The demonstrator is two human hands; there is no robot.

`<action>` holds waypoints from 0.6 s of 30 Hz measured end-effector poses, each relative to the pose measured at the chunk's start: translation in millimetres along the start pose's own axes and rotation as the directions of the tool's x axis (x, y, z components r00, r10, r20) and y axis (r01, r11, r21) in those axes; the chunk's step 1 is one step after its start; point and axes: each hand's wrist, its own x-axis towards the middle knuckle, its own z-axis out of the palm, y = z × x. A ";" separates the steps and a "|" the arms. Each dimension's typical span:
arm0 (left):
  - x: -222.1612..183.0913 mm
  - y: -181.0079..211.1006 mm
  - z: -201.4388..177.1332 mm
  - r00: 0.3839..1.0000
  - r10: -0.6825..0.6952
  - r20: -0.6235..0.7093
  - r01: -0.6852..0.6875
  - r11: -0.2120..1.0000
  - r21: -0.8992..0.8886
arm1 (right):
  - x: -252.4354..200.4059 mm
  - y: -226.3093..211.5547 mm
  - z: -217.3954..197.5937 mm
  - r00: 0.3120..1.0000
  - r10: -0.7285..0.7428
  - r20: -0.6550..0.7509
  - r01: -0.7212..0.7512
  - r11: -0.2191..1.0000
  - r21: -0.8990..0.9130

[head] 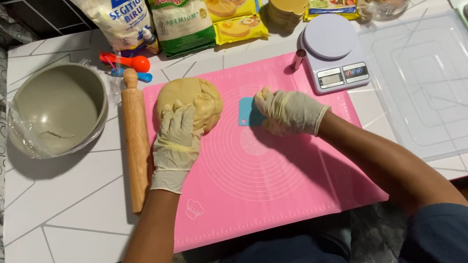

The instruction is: Portioning dough from a bowl, weighing it on a digital scale, and rolling it out with a wooden rolling pin.

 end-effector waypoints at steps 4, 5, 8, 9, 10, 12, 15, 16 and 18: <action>-0.5 -1.7 -2.2 1.000 0.010 0.008 -0.010 1.000 -0.006 | 52.9 35.7 -61.3 0.937 -0.348 -0.018 0.296 0.821 -0.488; -1.1 -0.8 -4.0 1.000 -0.004 0.009 0.004 1.000 -0.019 | 73.7 49.2 -86.7 0.890 -0.455 0.036 0.360 0.651 -0.669; 0.0 -2.0 -4.8 0.999 -0.024 0.041 0.027 0.997 -0.077 | 56.6 40.7 -78.0 0.969 -0.243 0.046 0.234 0.842 -0.486; -0.5 -2.3 -4.7 0.999 -0.020 0.041 0.024 0.996 -0.081 | 45.6 34.2 -71.2 0.969 -0.240 0.051 0.234 0.842 -0.487; -0.8 -2.5 -4.5 0.999 -0.010 0.045 0.012 0.999 -0.048 | 34.5 28.0 -64.3 0.993 -0.073 0.091 0.099 0.935 -0.340; 2.1 0.3 -10.3 0.999 0.008 0.048 -0.007 1.000 -0.023 | 11.7 12.3 -47.8 0.982 0.095 0.164 -0.062 0.978 -0.199; 5.4 7.4 -20.7 0.999 -0.021 0.045 0.023 0.999 -0.044 | -10.1 -5.2 -48.1 0.949 0.262 0.177 -0.274 0.960 0.049; 3.5 6.2 -19.7 0.998 -0.024 0.059 0.027 0.998 -0.048 | -6.6 -5.0 -68.4 0.944 0.264 0.197 -0.288 0.952 0.106; 2.9 2.9 -17.5 0.997 -0.029 0.071 0.033 0.998 -0.051 | -2.3 2.9 -100.6 0.941 0.262 0.214 -0.299 0.940 0.163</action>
